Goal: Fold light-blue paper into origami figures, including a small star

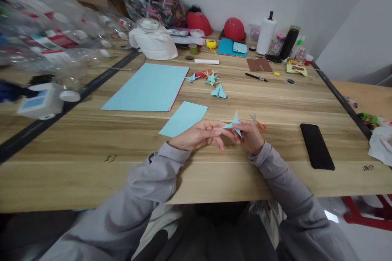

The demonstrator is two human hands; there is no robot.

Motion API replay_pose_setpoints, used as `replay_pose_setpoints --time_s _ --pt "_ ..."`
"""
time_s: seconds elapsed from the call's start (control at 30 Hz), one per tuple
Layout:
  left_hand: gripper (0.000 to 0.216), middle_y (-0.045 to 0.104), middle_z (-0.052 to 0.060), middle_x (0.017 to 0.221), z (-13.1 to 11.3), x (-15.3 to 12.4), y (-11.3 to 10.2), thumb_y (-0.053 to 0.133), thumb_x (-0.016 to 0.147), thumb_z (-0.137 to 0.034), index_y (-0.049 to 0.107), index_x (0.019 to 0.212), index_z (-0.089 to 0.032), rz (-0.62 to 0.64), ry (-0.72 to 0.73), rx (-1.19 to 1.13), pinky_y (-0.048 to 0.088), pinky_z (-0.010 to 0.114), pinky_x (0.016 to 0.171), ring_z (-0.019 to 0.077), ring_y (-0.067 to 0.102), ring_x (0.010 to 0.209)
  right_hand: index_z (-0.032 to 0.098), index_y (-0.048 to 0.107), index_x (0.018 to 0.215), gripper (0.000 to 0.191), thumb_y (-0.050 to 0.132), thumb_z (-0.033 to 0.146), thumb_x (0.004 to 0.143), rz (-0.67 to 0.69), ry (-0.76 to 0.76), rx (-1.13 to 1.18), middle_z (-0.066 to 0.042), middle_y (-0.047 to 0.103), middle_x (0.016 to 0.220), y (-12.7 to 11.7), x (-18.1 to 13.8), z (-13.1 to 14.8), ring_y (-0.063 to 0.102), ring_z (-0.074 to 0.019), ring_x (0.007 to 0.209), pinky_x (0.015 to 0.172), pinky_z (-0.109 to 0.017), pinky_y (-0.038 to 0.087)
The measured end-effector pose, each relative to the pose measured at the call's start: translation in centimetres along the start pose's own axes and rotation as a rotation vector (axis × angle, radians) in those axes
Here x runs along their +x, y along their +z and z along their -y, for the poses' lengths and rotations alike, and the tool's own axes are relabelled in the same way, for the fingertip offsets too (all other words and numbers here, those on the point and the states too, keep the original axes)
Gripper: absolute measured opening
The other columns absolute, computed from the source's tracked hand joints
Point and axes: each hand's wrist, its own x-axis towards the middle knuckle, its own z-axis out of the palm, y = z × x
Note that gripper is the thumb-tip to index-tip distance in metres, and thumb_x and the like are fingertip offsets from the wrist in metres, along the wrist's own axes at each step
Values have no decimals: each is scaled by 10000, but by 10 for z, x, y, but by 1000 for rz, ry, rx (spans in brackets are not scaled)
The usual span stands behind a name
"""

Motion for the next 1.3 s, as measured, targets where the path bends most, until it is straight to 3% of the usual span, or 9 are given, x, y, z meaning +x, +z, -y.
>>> replay_pose_setpoints --time_s 0.07,0.2,0.43,0.6,0.83,1.0,1.17,1.3 --pt "474 743 181 1088 1 2 -2 842 707 -313 666 1103 -120 -100 34 -37 565 287 633 182 722 652 169 634 645 338 795 466 647 -83 -71 -25 32 556 492 -2 2 -2 458 -77 392 385 -218 336" --pt "325 744 60 854 8 10 1 855 677 -294 668 876 -119 -351 106 -99 533 220 571 104 667 568 178 645 680 428 800 574 632 -177 -164 -125 28 597 514 -2 6 -7 497 -90 402 417 -235 390" --pt "436 699 7 667 17 19 10 871 627 -428 668 862 -121 -468 175 51 462 185 496 75 593 490 177 621 583 478 756 627 676 -35 -130 -270 11 599 490 4 2 -10 538 -105 414 445 -238 412" --pt "423 663 -1 573 14 19 8 886 576 -438 688 758 -112 -568 197 188 473 194 508 81 576 492 170 642 645 458 744 614 688 -16 -62 -228 -6 633 536 6 0 -9 568 -116 434 448 -239 438" --pt "371 672 18 572 10 17 7 886 557 -397 700 700 -109 -607 181 201 455 201 484 87 564 481 168 617 653 460 777 599 648 6 -23 -215 6 640 531 5 2 -9 568 -105 406 414 -212 420" --pt "350 689 46 598 5 13 4 846 617 -420 722 699 -104 -504 138 190 463 219 506 98 581 492 160 631 696 456 768 594 657 56 7 -191 5 650 538 2 3 -6 556 -94 382 384 -193 405" --pt "400 719 55 717 4 11 3 870 570 -444 712 718 -109 -533 131 124 470 217 503 99 609 530 162 585 557 503 760 625 649 -2 -14 -258 6 613 481 3 3 -4 532 -89 349 364 -194 413" --pt "439 676 22 635 6 12 8 901 530 -413 711 786 -110 -526 100 130 463 212 494 109 608 543 160 579 530 530 750 648 647 -6 -26 -358 7 593 454 6 3 -5 534 -91 342 352 -191 403"
